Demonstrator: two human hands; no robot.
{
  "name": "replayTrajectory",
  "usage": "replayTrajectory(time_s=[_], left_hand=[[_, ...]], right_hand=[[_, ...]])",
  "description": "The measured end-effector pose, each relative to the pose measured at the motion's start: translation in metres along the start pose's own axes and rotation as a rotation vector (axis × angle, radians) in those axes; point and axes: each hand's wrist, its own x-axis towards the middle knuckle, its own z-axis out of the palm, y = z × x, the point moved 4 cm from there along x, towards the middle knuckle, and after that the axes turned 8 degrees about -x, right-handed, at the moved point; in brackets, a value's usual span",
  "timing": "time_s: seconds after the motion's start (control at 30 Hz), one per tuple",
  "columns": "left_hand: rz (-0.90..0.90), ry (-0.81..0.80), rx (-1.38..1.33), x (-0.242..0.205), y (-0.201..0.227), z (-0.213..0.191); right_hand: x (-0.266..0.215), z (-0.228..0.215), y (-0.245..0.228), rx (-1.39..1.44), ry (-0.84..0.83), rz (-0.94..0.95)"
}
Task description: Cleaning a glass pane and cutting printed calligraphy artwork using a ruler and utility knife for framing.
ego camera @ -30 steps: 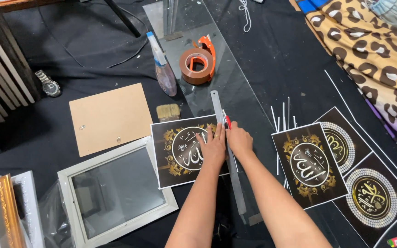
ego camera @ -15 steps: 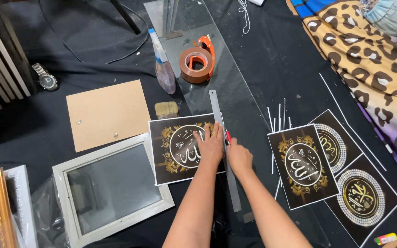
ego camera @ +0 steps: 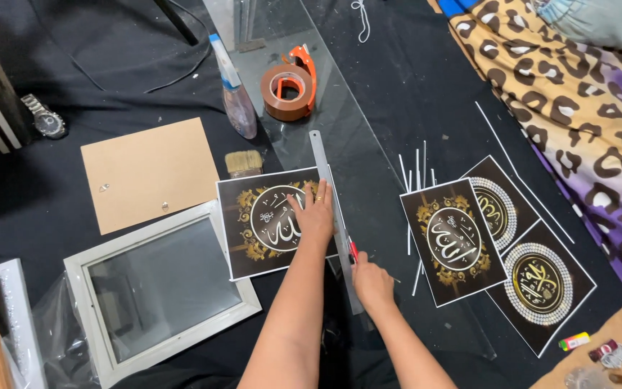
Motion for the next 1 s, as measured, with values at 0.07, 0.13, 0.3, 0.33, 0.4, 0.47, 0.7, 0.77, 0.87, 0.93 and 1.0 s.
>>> replayTrajectory(time_s=[0.07, 0.13, 0.3, 0.33, 0.4, 0.47, 0.7, 0.77, 0.87, 0.93, 1.0], left_hand=[[-0.001, 0.0, 0.0, 0.0, 0.001, -0.001], [-0.004, -0.002, -0.001, 0.005, -0.002, 0.008], [0.057, 0.198, -0.022, 0.012, -0.006, 0.017], [0.06, 0.197, -0.021, 0.013, -0.005, 0.018], [0.062, 0.207, -0.03, 0.015, -0.007, 0.02], [0.065, 0.21, -0.015, 0.013, -0.006, 0.021], [-0.03, 0.008, 0.057, -0.002, 0.008, -0.002], [-0.033, 0.005, 0.044, -0.008, 0.009, -0.01], [-0.038, -0.008, 0.031, -0.017, 0.011, -0.018], [-0.04, -0.017, 0.03, -0.019, 0.011, -0.019], [-0.042, -0.026, 0.028, -0.018, 0.01, -0.018]], right_hand=[[-0.011, 0.001, 0.001, 0.006, -0.013, 0.0], [-0.018, 0.014, 0.006, 0.011, -0.028, -0.002], [-0.026, 0.054, 0.029, -0.007, 0.076, 0.008], [-0.03, 0.044, 0.03, -0.007, 0.076, 0.01], [-0.037, 0.032, 0.032, -0.005, -0.095, 0.067], [-0.037, 0.014, 0.028, 0.072, 0.047, 0.059], [0.006, -0.097, -0.02, 0.459, 0.179, 0.061], [0.038, -0.104, -0.028, 0.449, 0.225, 0.027], [0.082, -0.105, -0.038, 0.379, 0.262, -0.012], [0.101, -0.102, -0.044, 0.319, 0.255, -0.019], [0.111, -0.102, -0.049, 0.302, 0.259, -0.04]])
